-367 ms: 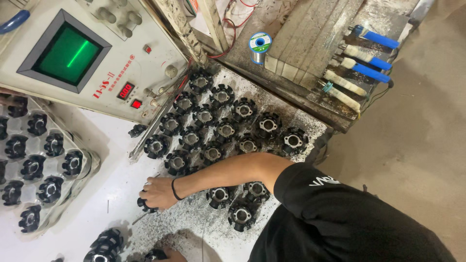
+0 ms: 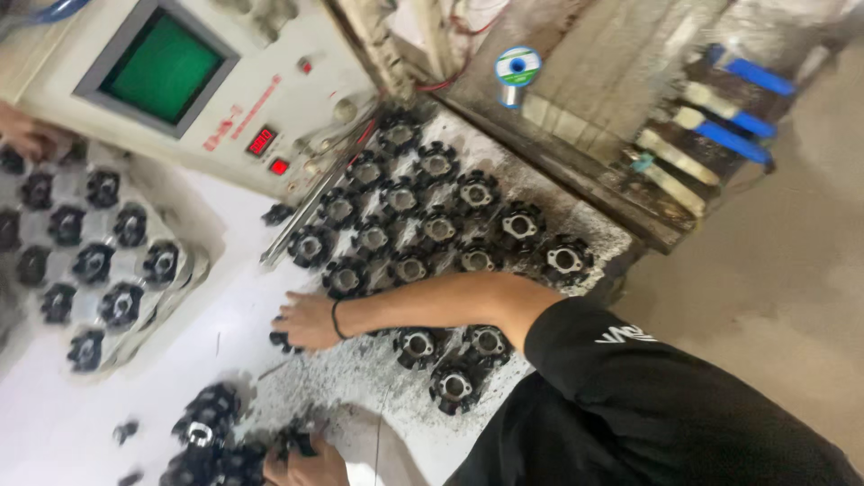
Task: The person picks up black rotor components one at a time from a workbench and solders wire to each using a soldering iron and solder, placing finished rotors aside as they work through the batch.
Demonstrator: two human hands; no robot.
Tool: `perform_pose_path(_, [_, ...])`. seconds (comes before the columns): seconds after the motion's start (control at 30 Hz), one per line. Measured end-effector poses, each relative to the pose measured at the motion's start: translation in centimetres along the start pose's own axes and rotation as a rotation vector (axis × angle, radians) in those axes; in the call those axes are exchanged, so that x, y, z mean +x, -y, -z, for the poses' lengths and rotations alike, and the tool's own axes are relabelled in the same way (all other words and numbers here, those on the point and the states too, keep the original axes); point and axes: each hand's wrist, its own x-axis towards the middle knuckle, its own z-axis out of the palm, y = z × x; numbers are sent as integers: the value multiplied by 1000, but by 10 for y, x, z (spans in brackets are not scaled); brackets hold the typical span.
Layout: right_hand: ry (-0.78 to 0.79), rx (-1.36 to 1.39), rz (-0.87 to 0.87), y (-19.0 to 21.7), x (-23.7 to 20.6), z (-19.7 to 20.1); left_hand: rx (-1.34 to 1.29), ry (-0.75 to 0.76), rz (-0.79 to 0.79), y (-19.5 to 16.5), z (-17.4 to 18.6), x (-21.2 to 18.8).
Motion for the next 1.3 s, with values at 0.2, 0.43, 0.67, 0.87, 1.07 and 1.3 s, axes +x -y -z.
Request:
perform_pose_path(0.2, [-114,6,132,-17,55,8,-846,100,-360,30,98,33])
perform_pose_path(0.43, [-294,20,109,47,-8,50,-785,357,-686,-5,127,64])
perform_pose_path(0.67, [-116,138,29,85,-61,85,-904,193,-592,-33,77,171])
perform_pose_path(0.87, [-277,66,-96,85,-4,91,-850,177,-808,-66,62,240])
perform_pose_path(1.07, [-287,-38,-116,78,19,85,-902,151,-735,-72,65,250])
perform_pose_path(1.3, [-181,-100,-123,105,29,106,-820,-62,-743,-34,90,236])
